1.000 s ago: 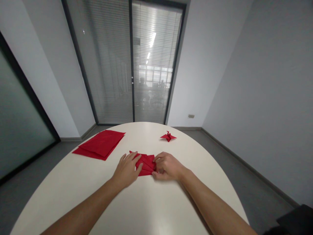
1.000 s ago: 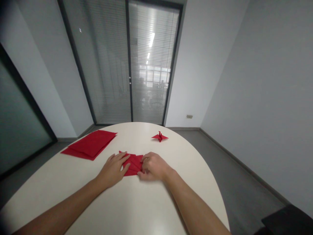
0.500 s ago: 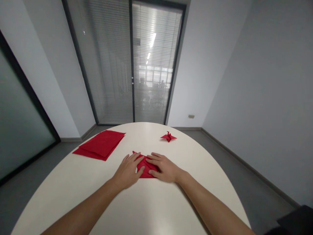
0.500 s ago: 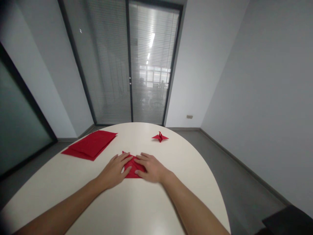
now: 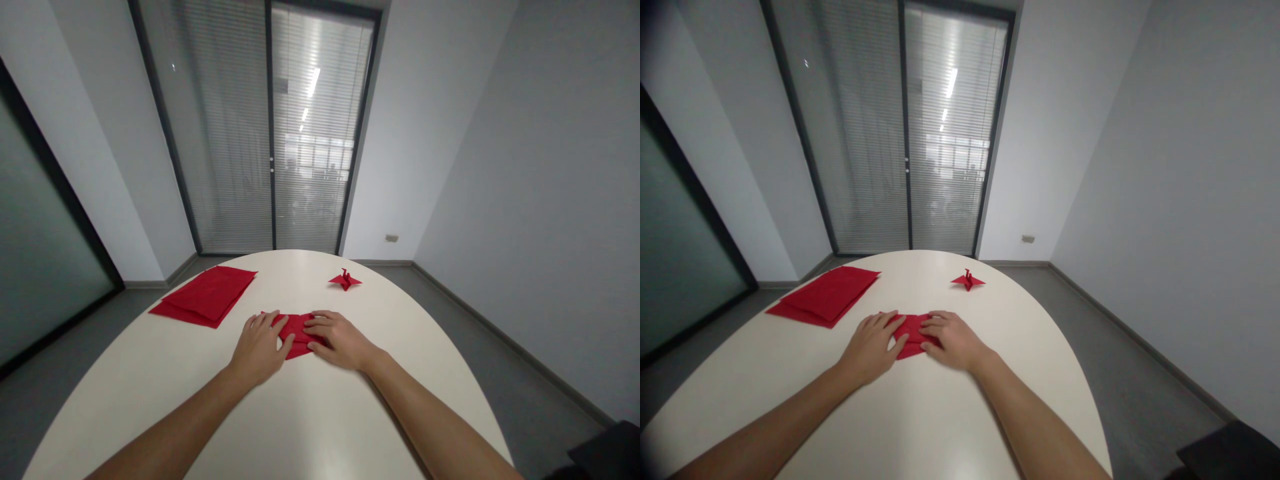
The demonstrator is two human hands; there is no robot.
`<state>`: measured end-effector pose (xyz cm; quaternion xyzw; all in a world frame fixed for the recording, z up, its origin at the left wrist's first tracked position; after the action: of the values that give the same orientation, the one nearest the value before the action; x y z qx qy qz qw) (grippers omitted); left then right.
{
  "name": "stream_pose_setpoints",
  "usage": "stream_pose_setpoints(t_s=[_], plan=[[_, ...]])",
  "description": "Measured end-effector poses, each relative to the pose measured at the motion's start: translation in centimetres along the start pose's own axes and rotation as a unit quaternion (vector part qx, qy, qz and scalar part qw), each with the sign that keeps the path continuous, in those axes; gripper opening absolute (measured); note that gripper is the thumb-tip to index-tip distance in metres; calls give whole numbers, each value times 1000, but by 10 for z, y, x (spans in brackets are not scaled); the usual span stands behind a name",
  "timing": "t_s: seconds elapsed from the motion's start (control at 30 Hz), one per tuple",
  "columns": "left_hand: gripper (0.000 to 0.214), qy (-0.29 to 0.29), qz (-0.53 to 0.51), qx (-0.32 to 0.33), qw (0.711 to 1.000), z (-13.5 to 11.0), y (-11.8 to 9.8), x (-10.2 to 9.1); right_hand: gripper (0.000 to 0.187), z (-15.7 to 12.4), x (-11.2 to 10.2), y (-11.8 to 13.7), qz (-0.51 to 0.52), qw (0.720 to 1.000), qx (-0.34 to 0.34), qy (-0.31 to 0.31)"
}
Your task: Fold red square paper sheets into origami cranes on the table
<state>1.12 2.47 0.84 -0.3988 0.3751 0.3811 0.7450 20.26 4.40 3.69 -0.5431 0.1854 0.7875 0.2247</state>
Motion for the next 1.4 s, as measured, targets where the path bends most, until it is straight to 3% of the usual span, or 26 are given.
stream_pose_setpoints(t_s=[0.2, 0.3, 0.53, 0.9, 1.4], plan=[[45, -9, 13, 5, 1000, 0, -2, -4, 35, 0, 0, -3, -17, 1000, 12, -15], [46, -8, 12, 14, 1000, 1, -2, -4, 29, -1, 2, -6, -23, 999, 17, -17], [48, 40, -60, 76, 995, 1, -4, 6, 24, -2, 7, -10, -33, 999, 7, -29], [32, 23, -85, 46, 995, 1, -7, -3, 11, 0, 4, -10, -59, 997, 58, 0], [19, 27, -131, -17, 991, 4, -1, -6, 19, -1, 7, -15, -55, 993, 100, 8]])
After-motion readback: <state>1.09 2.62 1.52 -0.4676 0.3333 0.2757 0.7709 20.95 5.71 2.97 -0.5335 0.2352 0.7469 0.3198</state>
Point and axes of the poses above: each hand's wrist, its own z-axis towards the middle knuckle, its own x-axis out of the palm, y = z × x, the point moved 4 cm from there along z, towards the middle knuckle, and after that the axes turned 12 degrees about -z, right-handed, at the moved point
